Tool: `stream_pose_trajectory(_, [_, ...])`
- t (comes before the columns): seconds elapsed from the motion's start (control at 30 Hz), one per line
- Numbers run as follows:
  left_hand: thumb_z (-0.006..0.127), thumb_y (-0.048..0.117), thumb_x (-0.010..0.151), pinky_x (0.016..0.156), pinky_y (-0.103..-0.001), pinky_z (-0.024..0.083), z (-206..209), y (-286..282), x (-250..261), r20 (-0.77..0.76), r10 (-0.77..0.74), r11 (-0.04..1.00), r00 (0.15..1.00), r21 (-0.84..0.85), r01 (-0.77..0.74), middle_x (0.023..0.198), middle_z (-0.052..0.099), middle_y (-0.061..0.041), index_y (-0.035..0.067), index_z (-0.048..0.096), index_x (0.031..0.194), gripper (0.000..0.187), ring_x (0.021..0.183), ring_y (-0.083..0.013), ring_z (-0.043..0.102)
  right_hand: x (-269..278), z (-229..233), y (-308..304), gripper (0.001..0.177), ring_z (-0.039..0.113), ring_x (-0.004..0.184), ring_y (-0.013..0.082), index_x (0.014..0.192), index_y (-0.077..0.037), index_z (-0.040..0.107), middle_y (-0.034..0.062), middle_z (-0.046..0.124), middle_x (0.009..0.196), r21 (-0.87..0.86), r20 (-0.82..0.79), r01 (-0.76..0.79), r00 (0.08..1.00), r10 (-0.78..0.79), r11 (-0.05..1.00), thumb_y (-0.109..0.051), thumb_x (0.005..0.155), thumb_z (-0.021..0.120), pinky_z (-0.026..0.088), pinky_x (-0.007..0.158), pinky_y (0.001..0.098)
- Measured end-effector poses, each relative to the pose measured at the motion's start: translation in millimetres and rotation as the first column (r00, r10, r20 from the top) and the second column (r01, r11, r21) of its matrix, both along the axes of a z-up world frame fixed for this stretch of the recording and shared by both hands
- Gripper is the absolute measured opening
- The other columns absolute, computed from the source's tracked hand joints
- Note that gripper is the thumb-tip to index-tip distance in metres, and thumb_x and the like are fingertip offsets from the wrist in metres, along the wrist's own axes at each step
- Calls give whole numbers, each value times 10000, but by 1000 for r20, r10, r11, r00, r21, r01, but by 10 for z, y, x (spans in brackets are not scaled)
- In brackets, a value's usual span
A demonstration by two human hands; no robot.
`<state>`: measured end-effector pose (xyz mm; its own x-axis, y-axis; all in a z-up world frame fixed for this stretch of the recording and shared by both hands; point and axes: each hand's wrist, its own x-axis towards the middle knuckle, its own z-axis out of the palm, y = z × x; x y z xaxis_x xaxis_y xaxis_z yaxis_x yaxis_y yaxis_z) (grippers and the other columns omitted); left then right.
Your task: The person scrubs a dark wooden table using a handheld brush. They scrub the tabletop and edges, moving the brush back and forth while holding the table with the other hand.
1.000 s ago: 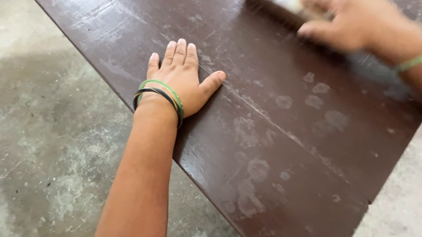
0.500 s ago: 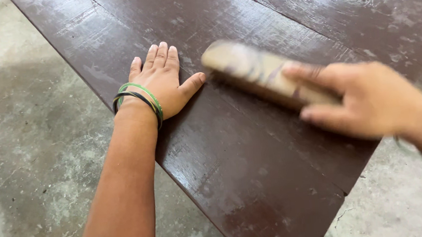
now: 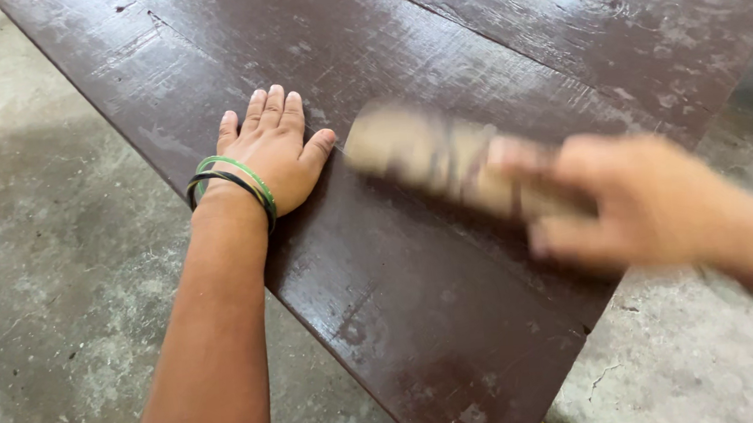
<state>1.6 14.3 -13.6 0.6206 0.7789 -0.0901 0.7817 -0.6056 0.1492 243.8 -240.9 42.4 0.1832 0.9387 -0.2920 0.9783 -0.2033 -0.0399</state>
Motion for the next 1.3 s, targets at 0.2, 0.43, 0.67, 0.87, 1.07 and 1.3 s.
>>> stream_pose_trajectory(0.2, [308,608,986,1235,-498,31,-1,-27,3,0,10,1000,1000,5,-10,1688,110,-99,89,181,1598,812,1560,-253,45,253,-79,-358,874,706,735,202,1573,-537,297,11,710,906,-94,-43,271,960,-276,958,-585,828,751,620,729,343])
stream_pose_trajectory(0.43, [289,596,985,1220,-525,17,118,-269,27,-79,16,999,997,-41,-19,1688,42,-112,99,127,1599,807,1548,-309,7,1079,11,162,813,698,715,270,1648,-257,403,150,698,868,274,286,373,849,-445,887,-666,962,559,605,716,402])
stream_pose_trajectory(0.67, [300,559,998,1221,-534,25,117,-455,56,-63,-16,999,998,-44,13,1688,53,-116,98,132,1599,776,1553,-312,5,122,-144,-499,814,624,666,150,1494,-369,430,-26,659,813,16,-144,-126,981,127,992,-585,772,740,558,602,330])
stream_pose_trajectory(0.87, [314,567,996,1228,-515,53,97,-332,-9,2,-56,994,998,-94,56,1690,111,-105,114,213,1594,757,1561,-305,50,124,-13,-214,864,610,641,183,1583,-457,376,14,610,775,57,-37,-137,990,139,989,-556,788,698,553,598,351])
stream_pose_trajectory(1.07, [323,494,1033,1268,-336,198,68,-48,-376,656,170,812,736,-516,272,1665,369,-93,39,383,1548,690,1574,-209,289,36,178,253,803,612,638,258,1533,-349,441,99,628,733,280,22,-97,995,95,955,-509,814,761,518,619,410])
stream_pose_trajectory(1.3, [308,482,1052,1254,-336,115,24,83,-526,766,381,582,519,-634,509,1686,269,-188,-79,286,1548,749,1587,-218,175,-669,123,-262,874,599,612,258,1539,-269,506,101,601,794,320,-257,-688,598,759,651,-522,758,806,477,513,414])
